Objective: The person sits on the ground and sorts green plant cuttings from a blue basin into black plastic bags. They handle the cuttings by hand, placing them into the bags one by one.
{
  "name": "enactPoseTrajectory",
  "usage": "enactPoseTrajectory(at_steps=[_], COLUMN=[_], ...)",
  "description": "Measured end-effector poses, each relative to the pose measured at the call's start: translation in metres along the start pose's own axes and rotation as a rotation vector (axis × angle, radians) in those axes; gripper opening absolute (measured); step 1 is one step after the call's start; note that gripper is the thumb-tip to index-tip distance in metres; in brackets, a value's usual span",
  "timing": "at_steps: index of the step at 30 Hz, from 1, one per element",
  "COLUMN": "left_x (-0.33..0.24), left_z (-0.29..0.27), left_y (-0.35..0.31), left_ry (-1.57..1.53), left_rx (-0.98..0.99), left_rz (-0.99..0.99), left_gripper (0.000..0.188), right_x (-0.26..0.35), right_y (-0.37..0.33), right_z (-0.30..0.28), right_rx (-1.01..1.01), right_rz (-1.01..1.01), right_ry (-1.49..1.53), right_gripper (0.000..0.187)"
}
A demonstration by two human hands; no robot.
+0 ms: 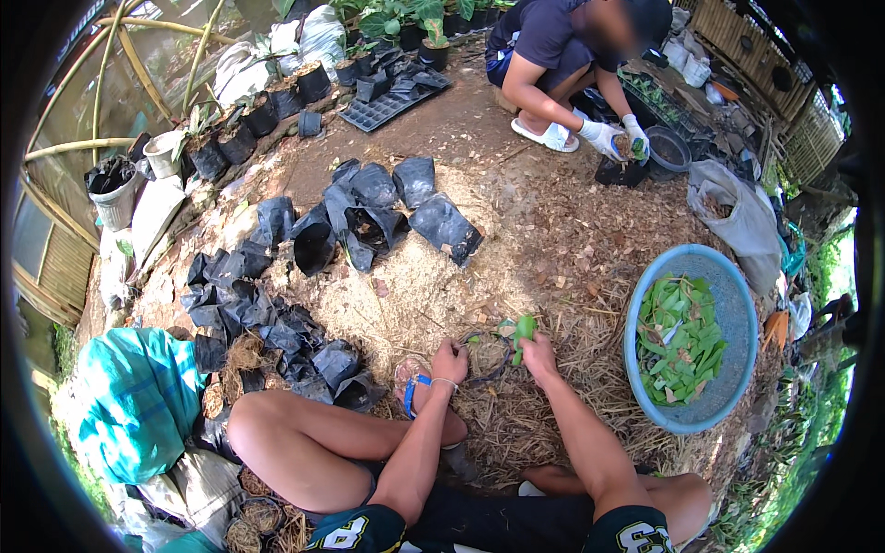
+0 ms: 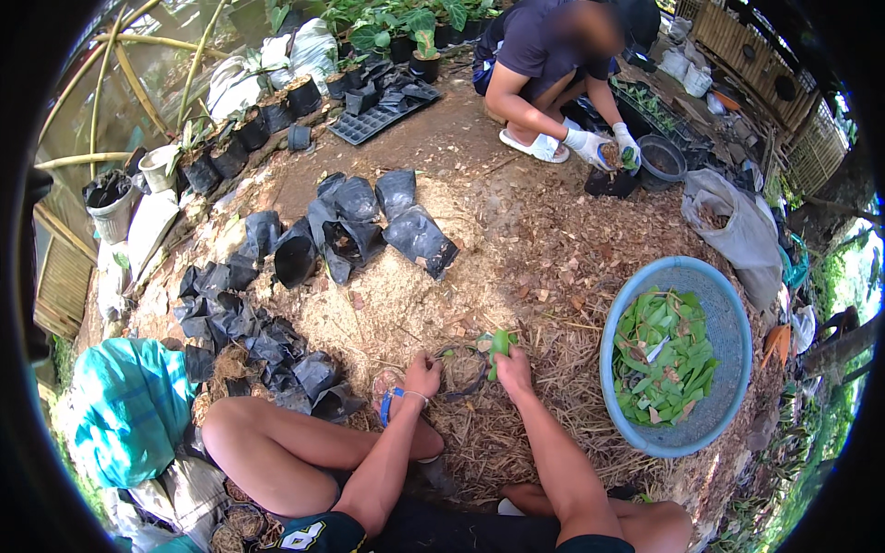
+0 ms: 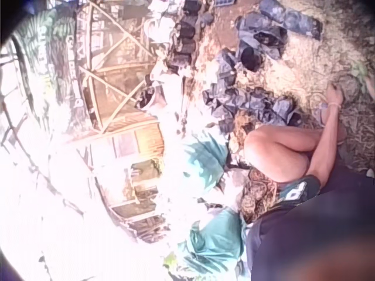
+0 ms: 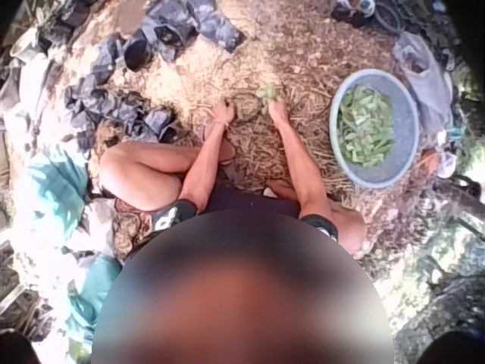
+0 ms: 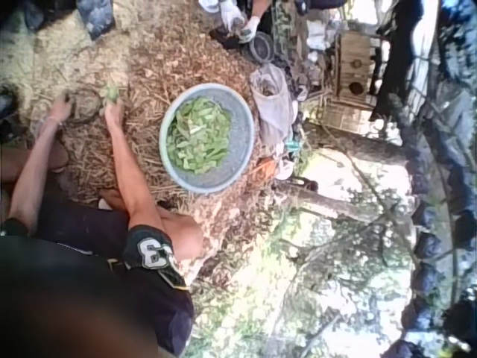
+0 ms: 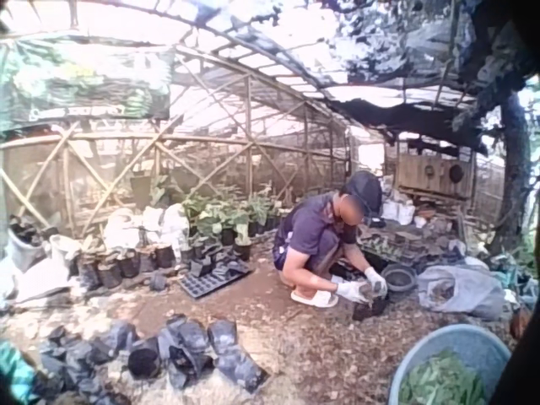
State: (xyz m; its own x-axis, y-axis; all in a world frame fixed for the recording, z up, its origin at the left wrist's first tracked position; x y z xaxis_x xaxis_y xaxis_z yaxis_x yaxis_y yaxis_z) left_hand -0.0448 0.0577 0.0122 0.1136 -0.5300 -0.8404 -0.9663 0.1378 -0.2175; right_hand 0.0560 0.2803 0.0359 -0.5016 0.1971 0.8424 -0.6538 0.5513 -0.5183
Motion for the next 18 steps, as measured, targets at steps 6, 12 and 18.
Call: enactPoseTrajectory(at_steps=[6,12,18], left_x=[-0.002,0.010,0.030], left_z=[0.007,0.008,0.002], left_y=[0.011,0.010,0.000], left_ry=[-0.017,-0.103,-0.169], left_rx=[0.004,0.007,-0.010], left_rz=[-0.016,-0.052,-0.236], left_gripper=[0.022,0.022,0.025], right_x=[-0.001,-0.006,-0.004], right_y=[-0.006,-0.007,-0.008], right_z=[-0.005,-0.003,-0.002], right_rx=[-0.064,-0.038,-0.018], right_rz=[0.023,0.083,0.120], right_ry=[0.038,0.065,0.083], right_gripper=[0.023,0.025,0.027])
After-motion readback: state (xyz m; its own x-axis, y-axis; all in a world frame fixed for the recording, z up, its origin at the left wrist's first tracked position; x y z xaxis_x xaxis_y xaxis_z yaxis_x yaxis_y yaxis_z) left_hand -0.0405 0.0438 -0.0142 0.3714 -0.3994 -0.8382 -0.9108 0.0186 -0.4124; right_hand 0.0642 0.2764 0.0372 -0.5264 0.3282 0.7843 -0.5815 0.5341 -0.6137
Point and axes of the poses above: each hand's wrist, its own y-axis towards the middle knuckle, its own z-axis out of the palm, x = y × z, the point moved 7 cm from there along y, towards the middle knuckle, and after that the axes turned 5 degrees about -x, right-handed, at the moved point
